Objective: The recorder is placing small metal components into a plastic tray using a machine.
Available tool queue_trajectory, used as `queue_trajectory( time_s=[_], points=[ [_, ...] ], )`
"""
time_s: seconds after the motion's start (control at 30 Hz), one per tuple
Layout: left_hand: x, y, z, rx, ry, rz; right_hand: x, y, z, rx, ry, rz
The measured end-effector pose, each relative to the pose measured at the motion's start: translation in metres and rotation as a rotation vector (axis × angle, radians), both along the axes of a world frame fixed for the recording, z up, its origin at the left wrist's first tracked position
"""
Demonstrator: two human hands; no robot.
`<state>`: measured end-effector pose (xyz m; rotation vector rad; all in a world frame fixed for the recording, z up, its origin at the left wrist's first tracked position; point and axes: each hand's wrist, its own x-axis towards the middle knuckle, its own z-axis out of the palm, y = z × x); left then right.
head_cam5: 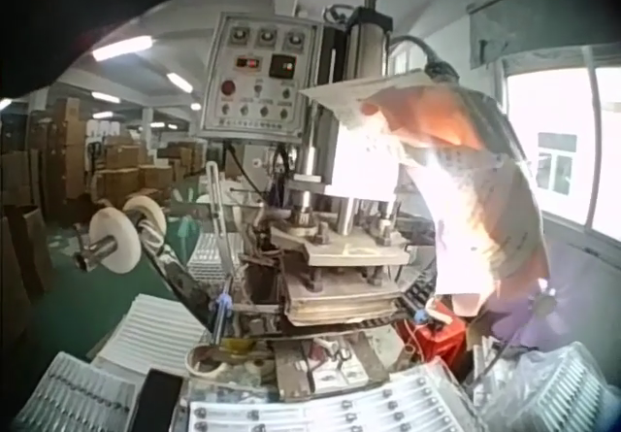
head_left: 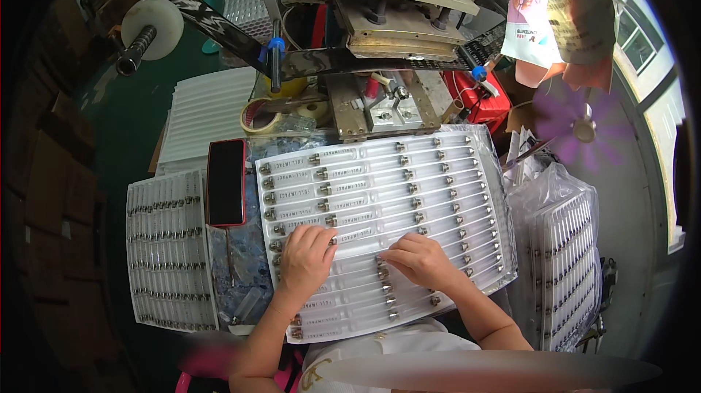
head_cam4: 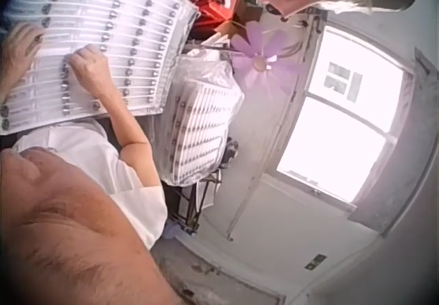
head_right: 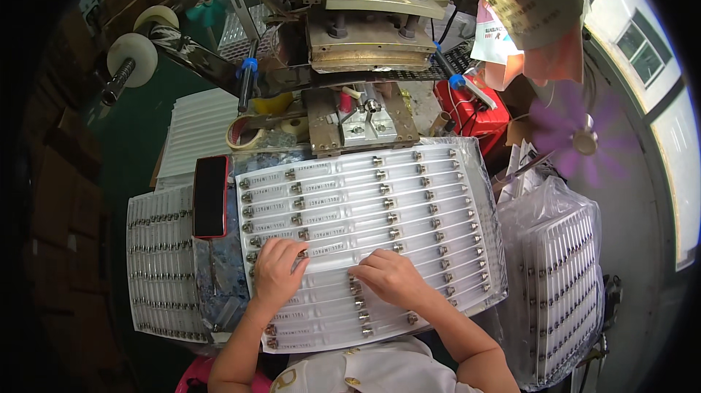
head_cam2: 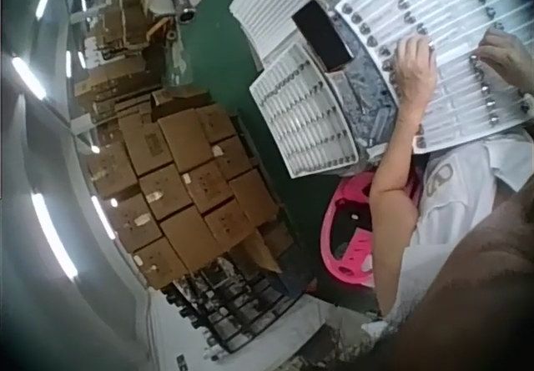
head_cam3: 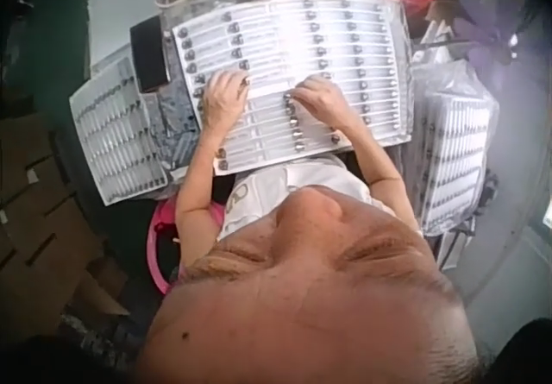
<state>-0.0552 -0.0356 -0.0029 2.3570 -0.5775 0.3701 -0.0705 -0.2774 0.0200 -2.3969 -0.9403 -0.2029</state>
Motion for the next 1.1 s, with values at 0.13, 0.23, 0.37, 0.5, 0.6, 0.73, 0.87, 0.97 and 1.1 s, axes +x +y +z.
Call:
queue_trajectory(
  time_s=[0.13,0.23,0.37,0.5,0.6,0.73,0.87,0.97,1.1],
  points=[
    [0.001,0.0,0.002,-0.006,0.002,0.01,0.005,0.002,0.001,-0.002,0.032,-0.002],
    [0.002,0.001,0.003,0.004,0.017,0.003,0.008,0.005,-0.001,0.006,0.042,-0.008],
    [-0.002,0.002,0.002,-0.004,0.019,-0.004,0.005,0.008,0.001,-0.003,0.042,0.003],
    [-0.006,0.004,-0.002,0.002,0.033,-0.005,0.002,0.01,0.002,0.013,0.048,0.009],
    [-0.003,0.002,-0.001,0.001,0.014,0.004,0.002,0.007,0.005,0.022,0.048,-0.012],
    [0.002,-0.002,0.001,-0.038,0.002,0.014,0.0,0.008,0.008,0.004,0.035,-0.066],
    [0.002,0.0,-0.003,-0.018,0.026,0.004,-0.008,0.018,-0.001,-0.058,0.098,-0.083],
    [0.001,0.002,-0.003,-0.021,-0.004,0.023,-0.011,0.022,-0.005,-0.148,0.06,-0.094],
    [-0.001,0.005,-0.005,-0.013,0.012,0.023,-0.003,0.023,-0.013,-0.1,0.048,-0.062]
  ],
)
